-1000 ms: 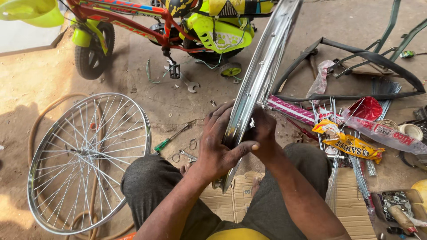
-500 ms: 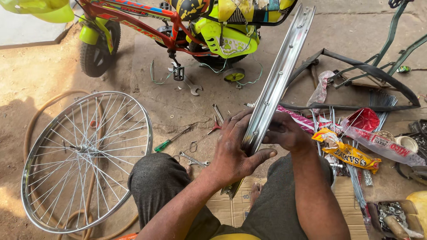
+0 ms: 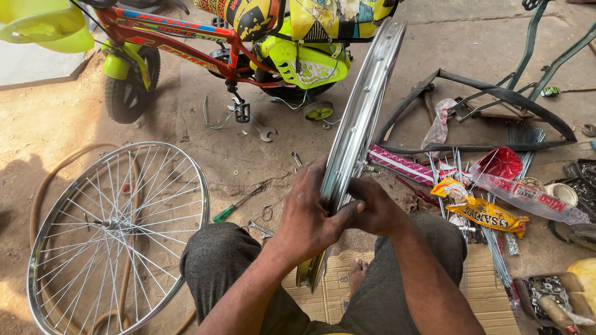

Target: The person sits on the ground and repeatedly rubs a metal bicycle rim with their hands, likely to smooth or clean its surface. A bicycle wheel and various tools are visible nearby.

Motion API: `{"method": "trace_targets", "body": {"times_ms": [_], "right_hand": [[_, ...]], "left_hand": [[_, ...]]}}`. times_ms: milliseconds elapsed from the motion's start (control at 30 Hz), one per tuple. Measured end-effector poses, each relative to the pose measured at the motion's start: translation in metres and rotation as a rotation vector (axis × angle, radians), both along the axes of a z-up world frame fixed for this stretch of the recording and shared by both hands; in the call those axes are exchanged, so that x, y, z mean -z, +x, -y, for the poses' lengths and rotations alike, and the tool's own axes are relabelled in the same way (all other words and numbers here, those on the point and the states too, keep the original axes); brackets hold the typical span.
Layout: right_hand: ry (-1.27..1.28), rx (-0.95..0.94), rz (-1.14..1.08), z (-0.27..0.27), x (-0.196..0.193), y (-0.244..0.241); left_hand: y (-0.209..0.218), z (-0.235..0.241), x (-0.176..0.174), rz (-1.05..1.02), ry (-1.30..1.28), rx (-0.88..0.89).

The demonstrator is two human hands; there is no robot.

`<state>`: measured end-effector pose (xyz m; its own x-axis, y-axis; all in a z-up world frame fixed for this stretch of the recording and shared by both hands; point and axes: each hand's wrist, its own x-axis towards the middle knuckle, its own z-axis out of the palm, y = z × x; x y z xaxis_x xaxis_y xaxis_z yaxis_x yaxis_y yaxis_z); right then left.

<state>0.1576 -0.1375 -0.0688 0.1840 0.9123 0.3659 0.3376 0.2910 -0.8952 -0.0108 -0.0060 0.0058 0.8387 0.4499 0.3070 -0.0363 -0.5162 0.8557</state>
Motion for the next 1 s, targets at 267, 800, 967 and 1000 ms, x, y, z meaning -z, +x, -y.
{"method": "trace_targets", "body": {"times_ms": [267, 800, 967, 1000], "right_hand": [[0.089, 0.230, 0.211, -0.022, -0.021, -0.046], [0.362, 0.537, 0.228, -0.024, -0.008, -0.023], [0.256, 0.467, -0.115, -0.023, 0.005, -0.025], [0.308, 0.438, -0.237, -0.021, 0.007, -0.028]], "left_hand": [[-0.003, -0.015, 0.013, 0.074, -0.018, -0.019], [-0.004, -0.009, 0.002, 0.175, 0.139, 0.050], [-0.005, -0.004, -0.006, 0.162, 0.176, 0.046], [-0.005, -0.005, -0.007, 0.168, 0.183, 0.047]]}}
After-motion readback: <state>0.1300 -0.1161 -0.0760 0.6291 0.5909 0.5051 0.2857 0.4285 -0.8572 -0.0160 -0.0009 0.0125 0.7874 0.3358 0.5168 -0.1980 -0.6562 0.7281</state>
